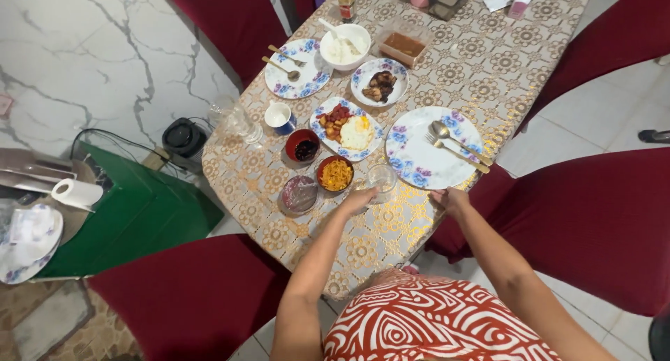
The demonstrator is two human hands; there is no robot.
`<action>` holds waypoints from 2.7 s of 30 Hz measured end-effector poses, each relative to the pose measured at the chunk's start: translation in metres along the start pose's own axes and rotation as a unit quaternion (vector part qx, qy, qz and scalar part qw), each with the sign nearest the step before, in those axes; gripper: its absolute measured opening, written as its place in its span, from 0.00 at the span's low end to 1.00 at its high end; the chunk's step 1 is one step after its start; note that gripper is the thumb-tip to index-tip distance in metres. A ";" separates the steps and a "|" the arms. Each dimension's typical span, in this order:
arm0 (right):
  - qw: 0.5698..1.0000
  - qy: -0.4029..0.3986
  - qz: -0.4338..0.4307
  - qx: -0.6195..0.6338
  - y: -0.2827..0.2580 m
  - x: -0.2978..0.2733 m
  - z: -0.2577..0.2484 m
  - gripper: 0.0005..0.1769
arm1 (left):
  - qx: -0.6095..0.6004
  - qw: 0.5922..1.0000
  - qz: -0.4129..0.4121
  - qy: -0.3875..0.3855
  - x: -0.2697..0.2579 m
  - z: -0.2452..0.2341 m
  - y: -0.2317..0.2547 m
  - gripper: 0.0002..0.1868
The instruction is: Set the dining table with various food items and a glass.
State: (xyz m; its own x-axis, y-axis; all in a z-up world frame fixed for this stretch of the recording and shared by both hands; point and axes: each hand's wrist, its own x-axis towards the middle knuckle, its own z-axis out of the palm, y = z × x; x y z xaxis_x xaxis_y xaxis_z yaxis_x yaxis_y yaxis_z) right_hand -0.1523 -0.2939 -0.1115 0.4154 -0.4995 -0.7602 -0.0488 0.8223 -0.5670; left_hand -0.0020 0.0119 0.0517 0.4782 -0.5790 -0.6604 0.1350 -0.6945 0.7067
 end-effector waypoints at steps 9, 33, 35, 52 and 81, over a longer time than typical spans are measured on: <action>0.844 -0.219 -0.133 -0.472 -0.029 -0.101 0.066 0.29 | 0.066 0.954 0.041 0.289 -0.073 -0.107 -0.021 0.29; 0.551 -0.329 -0.361 -0.677 -0.039 -0.176 0.165 0.68 | 0.252 0.948 -0.113 0.159 -0.062 -0.212 -0.026 0.75; 0.603 -0.340 -0.330 -0.642 -0.053 -0.162 0.173 0.63 | 0.227 0.953 -0.075 0.188 -0.034 -0.231 -0.032 0.73; 0.546 -0.116 -0.394 -0.731 -0.029 0.124 0.255 0.22 | 0.109 0.907 -0.080 0.398 0.083 -0.262 -0.068 0.23; 0.541 -0.107 -0.348 -0.758 -0.044 0.095 0.278 0.17 | 0.243 0.878 -0.131 0.390 0.005 -0.263 0.010 0.21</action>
State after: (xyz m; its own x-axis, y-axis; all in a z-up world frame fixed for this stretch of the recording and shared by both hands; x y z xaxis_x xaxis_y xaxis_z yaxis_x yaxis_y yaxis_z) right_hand 0.1422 -0.3017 -0.0710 0.9004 -0.3677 -0.2327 -0.4342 -0.7944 -0.4248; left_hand 0.2296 0.1142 0.1224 0.9610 -0.0347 -0.2745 0.0333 -0.9704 0.2390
